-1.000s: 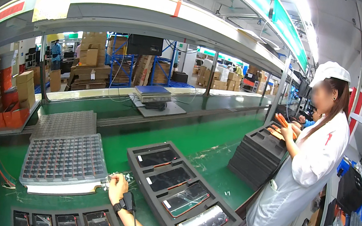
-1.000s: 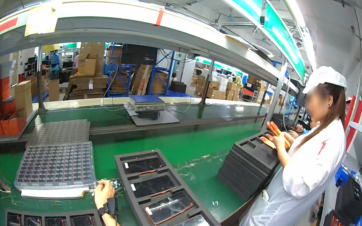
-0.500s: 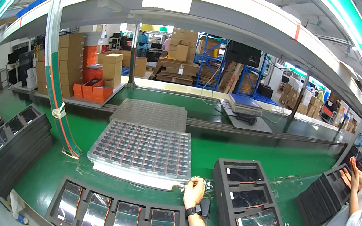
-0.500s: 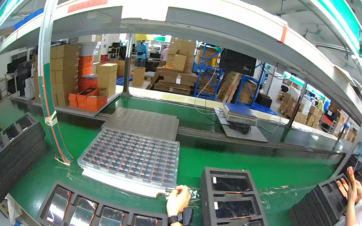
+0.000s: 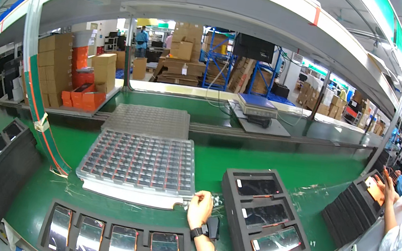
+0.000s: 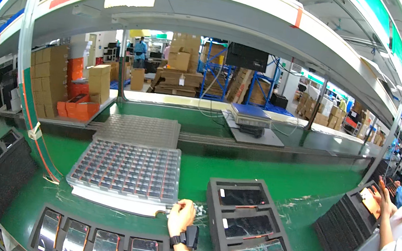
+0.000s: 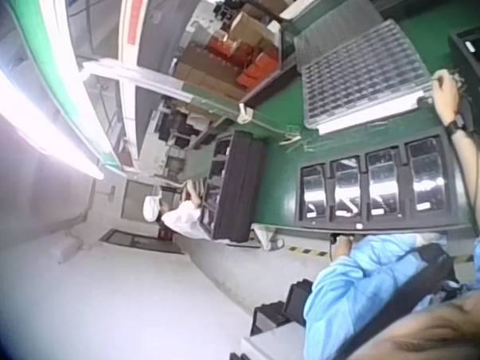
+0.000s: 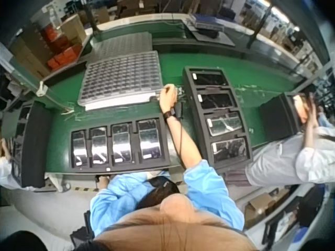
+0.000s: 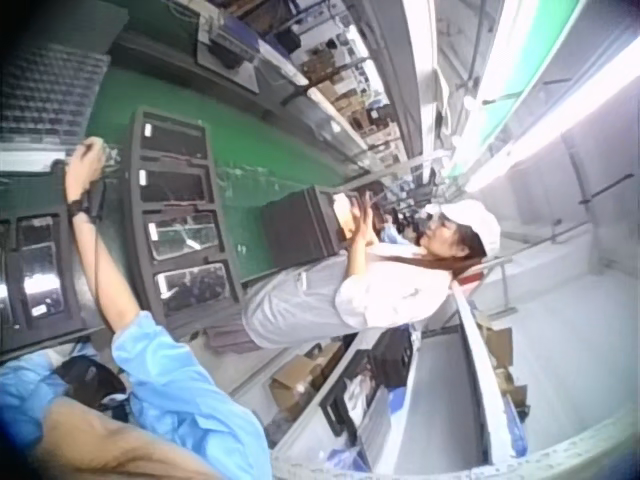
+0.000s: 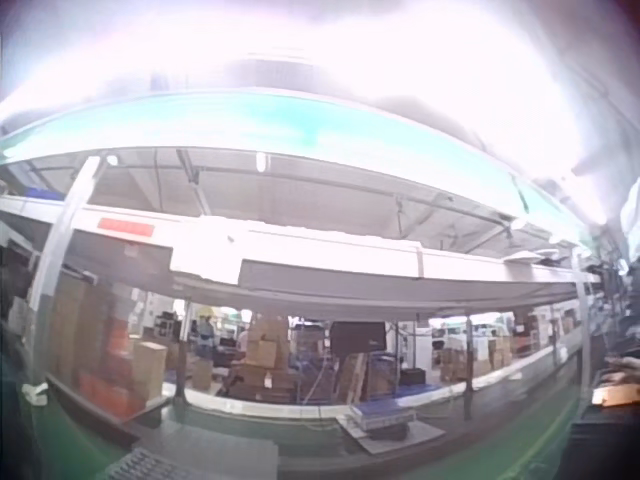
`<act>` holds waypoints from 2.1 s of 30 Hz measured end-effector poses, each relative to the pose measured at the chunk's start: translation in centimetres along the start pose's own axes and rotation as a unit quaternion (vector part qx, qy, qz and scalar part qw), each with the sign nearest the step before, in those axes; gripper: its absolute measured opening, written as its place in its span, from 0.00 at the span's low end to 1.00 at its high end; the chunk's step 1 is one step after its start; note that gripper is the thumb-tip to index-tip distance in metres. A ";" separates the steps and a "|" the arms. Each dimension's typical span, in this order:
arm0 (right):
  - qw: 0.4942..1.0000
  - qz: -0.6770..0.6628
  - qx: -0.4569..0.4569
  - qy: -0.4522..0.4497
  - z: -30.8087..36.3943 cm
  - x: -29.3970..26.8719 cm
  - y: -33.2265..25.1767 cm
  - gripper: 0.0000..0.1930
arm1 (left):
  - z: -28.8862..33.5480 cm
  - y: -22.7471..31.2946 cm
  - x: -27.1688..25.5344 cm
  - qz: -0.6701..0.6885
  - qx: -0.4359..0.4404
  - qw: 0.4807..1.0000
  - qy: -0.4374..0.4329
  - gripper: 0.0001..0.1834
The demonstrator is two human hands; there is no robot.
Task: The recorder is assembling and inspecting small electronic components, possibly phone parts, into trays on a factory assembly line.
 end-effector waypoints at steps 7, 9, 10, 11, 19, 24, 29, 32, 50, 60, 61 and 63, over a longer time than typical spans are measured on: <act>0.998 -0.009 -0.045 0.038 -0.1 0.7 -0.5 0.04 | -2.6 1.8 0.8 -0.003 0.027 0.999 -0.041 0.17; 0.999 -0.015 -0.037 0.034 0.4 1.4 0.4 0.03 | -3.4 2.4 1.0 -0.005 0.034 0.998 -0.056 0.17; 0.997 -0.007 -0.055 0.045 0.5 1.5 0.5 0.03 | -3.5 2.8 1.1 -0.007 0.037 0.998 -0.060 0.17; 0.996 0.007 -0.073 0.046 0.3 1.3 0.1 0.03 | -3.7 3.0 1.0 -0.009 0.039 0.997 -0.064 0.17; 0.999 -0.006 -0.045 0.013 0.2 0.5 0.4 0.03 | -5.4 4.7 1.6 -0.017 0.054 0.993 -0.099 0.18; 0.999 -0.023 -0.029 0.003 0.4 0.8 0.4 0.01 | -6.1 5.3 1.7 -0.020 0.053 0.992 -0.111 0.18; 0.999 -0.043 -0.012 0.004 0.3 0.5 -0.2 0.01 | -6.9 5.3 1.5 -0.016 0.056 0.991 -0.124 0.18; 0.998 -0.056 -0.002 -0.011 0.7 0.7 0.0 0.01 | -6.9 5.0 0.9 -0.010 0.049 0.991 -0.126 0.18; 0.965 -0.228 0.088 -0.092 1.2 -1.4 -0.1 0.05 | -5.5 15.5 -14.9 0.181 0.141 0.942 -0.244 0.15; 0.895 -0.140 0.080 -0.416 3.7 -7.9 -10.6 0.16 | -10.5 15.8 -10.8 0.247 0.098 0.961 -0.072 0.20; 0.908 -0.128 0.096 -0.387 4.5 -7.8 -10.8 0.15 | -11.4 15.6 -10.7 0.292 0.096 0.947 -0.095 0.20; 0.925 -0.142 0.133 -0.328 4.9 -7.3 -11.7 0.11 | -12.7 15.7 -11.4 0.333 0.075 0.929 -0.144 0.20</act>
Point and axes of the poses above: each hand's wrist, its own z-axis away from the middle knuckle, its own x-axis out of the palm, y = z × x, the point moved 2 cm from there along -z, towards the middle knuckle, and after that the axes turned 13 degrees about -x, right-handed, at the moved point
